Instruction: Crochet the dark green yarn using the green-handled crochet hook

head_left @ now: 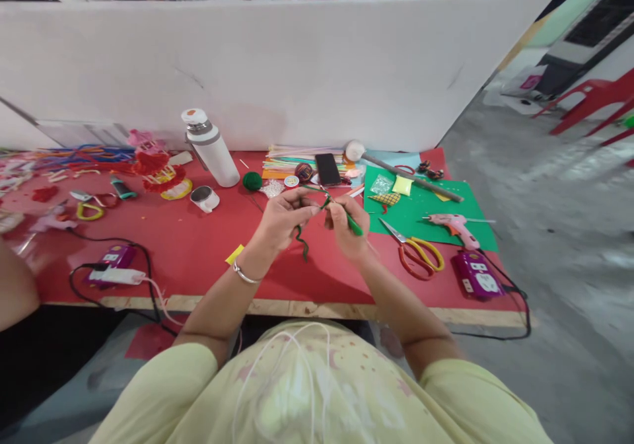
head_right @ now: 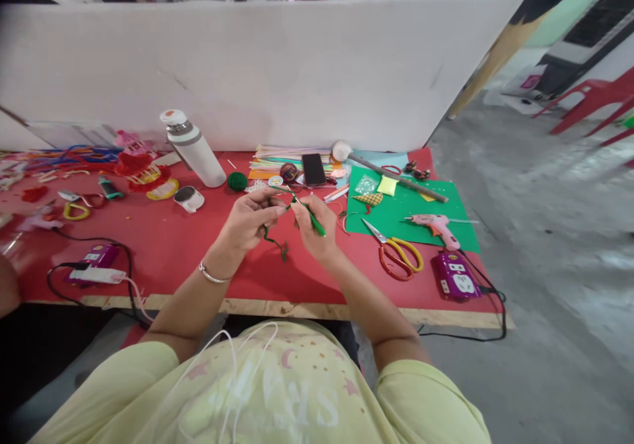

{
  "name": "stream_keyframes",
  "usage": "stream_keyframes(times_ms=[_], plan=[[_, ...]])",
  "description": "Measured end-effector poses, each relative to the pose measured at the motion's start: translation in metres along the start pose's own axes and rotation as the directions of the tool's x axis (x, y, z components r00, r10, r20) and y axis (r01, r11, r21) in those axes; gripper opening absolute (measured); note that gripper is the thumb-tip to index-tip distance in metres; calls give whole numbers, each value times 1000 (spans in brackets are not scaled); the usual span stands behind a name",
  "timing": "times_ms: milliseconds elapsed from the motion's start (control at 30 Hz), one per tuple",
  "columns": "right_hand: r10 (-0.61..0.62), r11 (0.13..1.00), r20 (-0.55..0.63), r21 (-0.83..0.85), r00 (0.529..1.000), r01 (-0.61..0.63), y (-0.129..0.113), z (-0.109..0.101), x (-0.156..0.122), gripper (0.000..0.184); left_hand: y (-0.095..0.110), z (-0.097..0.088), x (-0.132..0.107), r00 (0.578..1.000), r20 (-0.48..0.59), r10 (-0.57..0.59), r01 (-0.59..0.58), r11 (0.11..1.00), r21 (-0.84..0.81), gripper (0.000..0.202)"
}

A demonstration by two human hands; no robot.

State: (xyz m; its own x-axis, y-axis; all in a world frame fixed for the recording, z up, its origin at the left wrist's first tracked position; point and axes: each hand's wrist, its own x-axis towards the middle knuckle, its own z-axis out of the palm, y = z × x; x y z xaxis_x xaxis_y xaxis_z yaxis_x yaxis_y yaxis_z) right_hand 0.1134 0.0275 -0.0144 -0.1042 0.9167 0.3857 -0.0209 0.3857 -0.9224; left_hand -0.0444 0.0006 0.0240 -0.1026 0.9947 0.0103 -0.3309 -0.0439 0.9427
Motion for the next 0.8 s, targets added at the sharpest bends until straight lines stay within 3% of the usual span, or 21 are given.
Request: stream_keyframes(times_ms=[67,133,233,333,600,800], plan=[[124,960,104,240,987,-146,2,3,6,60,6,-3,0,987,101,-126,134,988,-73,44],[219,875,262,373,940,-308,3,1,16,66,12,-7,1,966,176,-187,200,978,-62,44],[278,797,457,382,845,-468,5,-9,29,62,16,-13,1,966,184,-180,185,983,-10,42],[314,776,543,326,778,-541,8,-18,36,58,14,-17,2,971,164,-175,174,985,22,41],[305,779,574,310,760,-546,21,-26,38,49,13,-17,4,955,203,-217,215,976,32,39],[280,814,548,299,788,-498,20,-33,40,38,13,-16,6,955,182,-233,226,972,57,38]])
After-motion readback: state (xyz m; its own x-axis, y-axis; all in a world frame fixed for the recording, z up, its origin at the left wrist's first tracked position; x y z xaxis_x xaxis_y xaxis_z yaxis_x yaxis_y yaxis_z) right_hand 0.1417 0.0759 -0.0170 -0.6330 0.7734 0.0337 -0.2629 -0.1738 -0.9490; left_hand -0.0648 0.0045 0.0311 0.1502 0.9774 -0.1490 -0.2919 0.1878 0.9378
